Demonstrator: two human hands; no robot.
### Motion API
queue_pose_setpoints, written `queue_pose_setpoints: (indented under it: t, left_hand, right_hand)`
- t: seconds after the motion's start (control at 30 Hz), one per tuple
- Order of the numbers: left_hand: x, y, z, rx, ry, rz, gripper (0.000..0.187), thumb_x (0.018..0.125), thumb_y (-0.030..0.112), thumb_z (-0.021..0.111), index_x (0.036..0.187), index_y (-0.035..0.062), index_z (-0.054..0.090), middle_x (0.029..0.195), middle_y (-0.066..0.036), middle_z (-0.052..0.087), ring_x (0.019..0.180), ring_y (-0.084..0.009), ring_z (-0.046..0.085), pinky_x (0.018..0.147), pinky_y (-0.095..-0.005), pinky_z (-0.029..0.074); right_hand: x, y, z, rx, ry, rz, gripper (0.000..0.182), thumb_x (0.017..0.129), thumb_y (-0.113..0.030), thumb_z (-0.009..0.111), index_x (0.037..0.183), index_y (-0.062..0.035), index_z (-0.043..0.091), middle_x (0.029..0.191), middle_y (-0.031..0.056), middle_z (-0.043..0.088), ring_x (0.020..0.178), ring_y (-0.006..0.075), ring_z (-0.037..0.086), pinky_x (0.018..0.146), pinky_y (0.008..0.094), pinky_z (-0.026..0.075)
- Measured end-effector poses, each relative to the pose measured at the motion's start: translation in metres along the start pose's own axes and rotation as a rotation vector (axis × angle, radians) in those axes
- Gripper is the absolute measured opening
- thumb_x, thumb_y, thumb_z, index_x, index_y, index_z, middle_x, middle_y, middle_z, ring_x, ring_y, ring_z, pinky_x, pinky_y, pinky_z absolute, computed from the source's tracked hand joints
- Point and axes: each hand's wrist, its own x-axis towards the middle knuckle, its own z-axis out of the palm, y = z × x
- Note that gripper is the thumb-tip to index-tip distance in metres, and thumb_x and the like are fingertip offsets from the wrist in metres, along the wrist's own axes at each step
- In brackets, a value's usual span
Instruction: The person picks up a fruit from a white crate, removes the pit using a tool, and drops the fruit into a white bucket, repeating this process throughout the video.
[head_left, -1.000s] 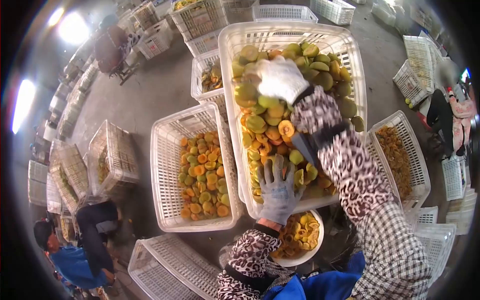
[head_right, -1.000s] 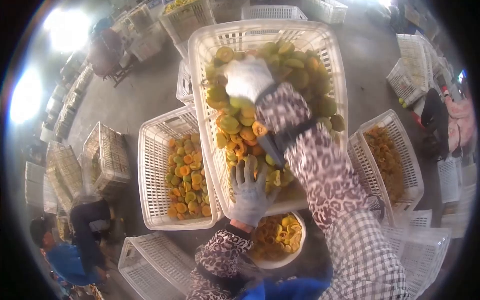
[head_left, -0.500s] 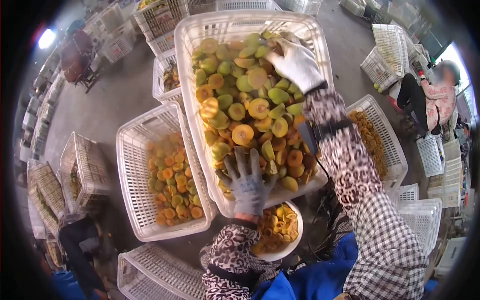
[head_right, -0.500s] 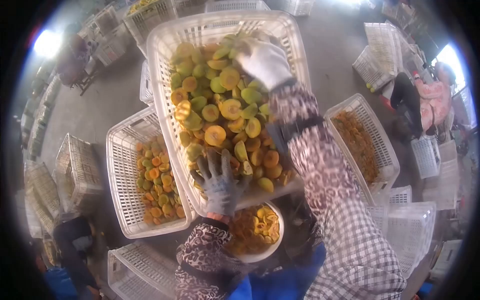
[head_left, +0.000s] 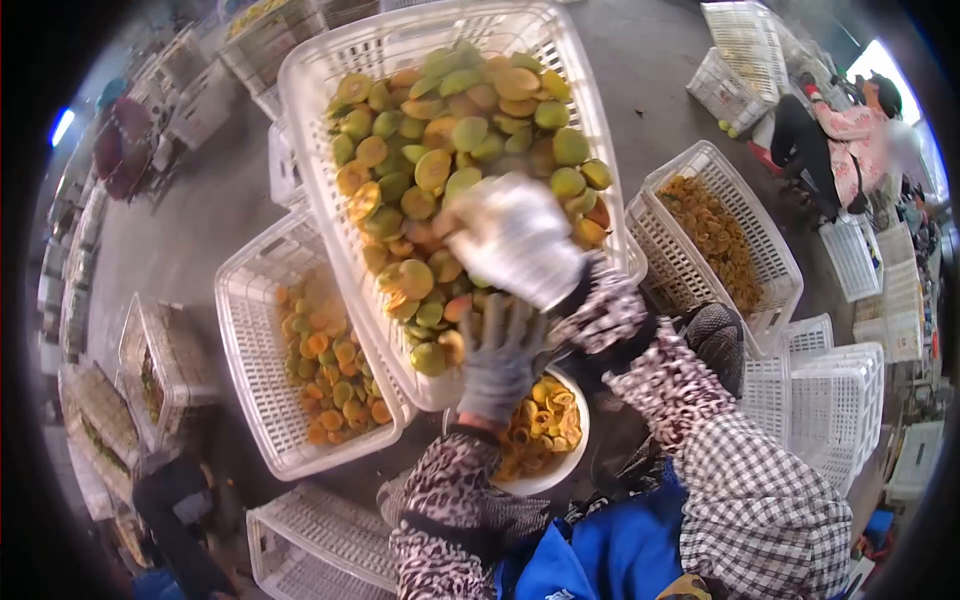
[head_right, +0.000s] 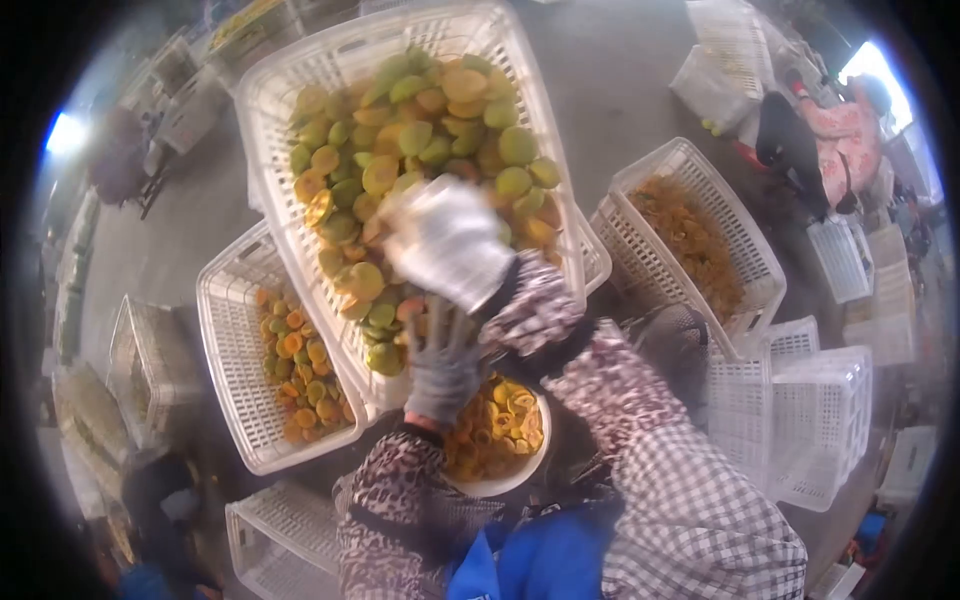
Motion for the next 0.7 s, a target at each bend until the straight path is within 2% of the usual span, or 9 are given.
queue_pose_setpoints:
  t: [0.07,0.13,0.3,0.4,0.47,0.57,0.6,0.63,0.7]
  left_hand:
    - [-0.002,0.002,0.004,-0.082,-0.022,-0.035,0.036,0.073,0.034,0.069,0.108,0.0244,0.066,0.131,-0.010,0.047,0.131,-0.0382,0.036,0.105,-0.0636,0.028]
    - [0.009,-0.006,0.009,0.038,0.069,-0.077,0.030,0.072,0.031,0.071,0.101,0.0233,0.066,0.130,-0.010,0.048,0.124,-0.0381,0.043,0.101,-0.0608,0.034]
    - [0.000,-0.011,-0.001,-0.084,0.097,-0.139,0.036,0.070,0.031,0.071,0.104,0.0210,0.064,0.137,-0.011,0.045,0.125,-0.0371,0.042,0.103,-0.0626,0.031]
    - [0.000,-0.021,-0.012,-0.156,0.091,-0.207,0.043,0.070,0.029,0.071,0.111,0.0187,0.063,0.137,-0.014,0.045,0.129,-0.0377,0.038,0.106,-0.0644,0.026]
    - [0.002,-0.042,-0.016,-0.053,0.161,-0.210,0.043,0.074,0.027,0.069,0.114,0.0134,0.062,0.138,-0.015,0.044,0.129,-0.0365,0.038,0.107,-0.0638,0.025]
    - [0.002,-0.082,0.016,-0.083,0.237,-0.329,0.045,0.086,0.006,0.053,0.131,0.0062,0.051,0.132,-0.017,0.049,0.125,-0.0324,0.045,0.110,-0.0410,0.033]
    - [-0.005,-0.094,0.036,-0.684,-0.032,-0.483,0.040,0.091,0.006,0.051,0.131,0.0034,0.050,0.131,-0.017,0.051,0.121,-0.0274,0.050,0.107,-0.0377,0.037]
    - [0.011,-0.094,0.043,-0.435,-0.042,-0.536,0.033,0.090,0.008,0.050,0.123,0.0015,0.055,0.124,-0.018,0.055,0.115,-0.0279,0.053,0.103,-0.0395,0.040]
    - [0.044,-0.092,0.061,0.064,-0.109,-0.655,0.026,0.090,0.011,0.048,0.106,-0.0021,0.063,0.108,-0.019,0.062,0.101,-0.0288,0.058,0.094,-0.0433,0.046]
  right_hand:
    - [-0.003,0.044,-0.008,-0.052,0.212,0.080,0.006,0.076,-0.022,0.068,0.081,-0.0191,0.071,0.081,0.0048,0.067,0.072,0.0232,0.064,0.066,0.0350,0.054]
    - [-0.007,0.073,-0.015,-0.154,0.235,0.149,0.020,0.071,-0.029,0.077,0.085,-0.0179,0.068,0.104,-0.0031,0.067,0.102,0.0245,0.062,0.086,0.0398,0.051]
    - [-0.054,0.045,0.002,-0.147,-0.115,0.043,0.026,0.068,-0.029,0.078,0.089,-0.0190,0.067,0.112,-0.0032,0.064,0.119,0.0362,0.049,0.096,0.0522,0.041]
    - [-0.083,0.029,0.014,-0.130,-0.074,0.024,0.028,0.067,-0.028,0.079,0.090,-0.0172,0.067,0.124,0.0019,0.059,0.130,0.0358,0.036,0.100,0.0575,0.038]
    - [-0.090,0.031,0.021,0.031,-0.046,0.073,0.027,0.065,-0.018,0.077,0.089,-0.0152,0.066,0.129,0.0036,0.057,0.128,0.0352,0.039,0.104,0.0459,0.039]
    - [-0.093,0.018,-0.004,-0.141,0.149,-0.009,0.019,0.071,-0.014,0.076,0.088,-0.0128,0.068,0.108,0.0101,0.067,0.109,0.0293,0.059,0.090,0.0412,0.050]
    - [-0.102,0.029,-0.011,-0.263,0.112,-0.180,0.019,0.074,-0.014,0.075,0.092,-0.0100,0.069,0.106,0.0108,0.068,0.107,0.0283,0.060,0.092,0.0399,0.048]
    - [-0.096,-0.003,-0.043,0.018,0.037,-0.046,0.022,0.078,-0.012,0.074,0.098,-0.0056,0.069,0.109,0.0116,0.067,0.106,0.0296,0.060,0.095,0.0400,0.047]
    - [-0.132,0.042,-0.009,-0.078,-0.002,-0.088,0.039,0.080,-0.016,0.074,0.115,-0.0033,0.063,0.123,0.0154,0.060,0.115,0.0335,0.054,0.099,0.0420,0.043]
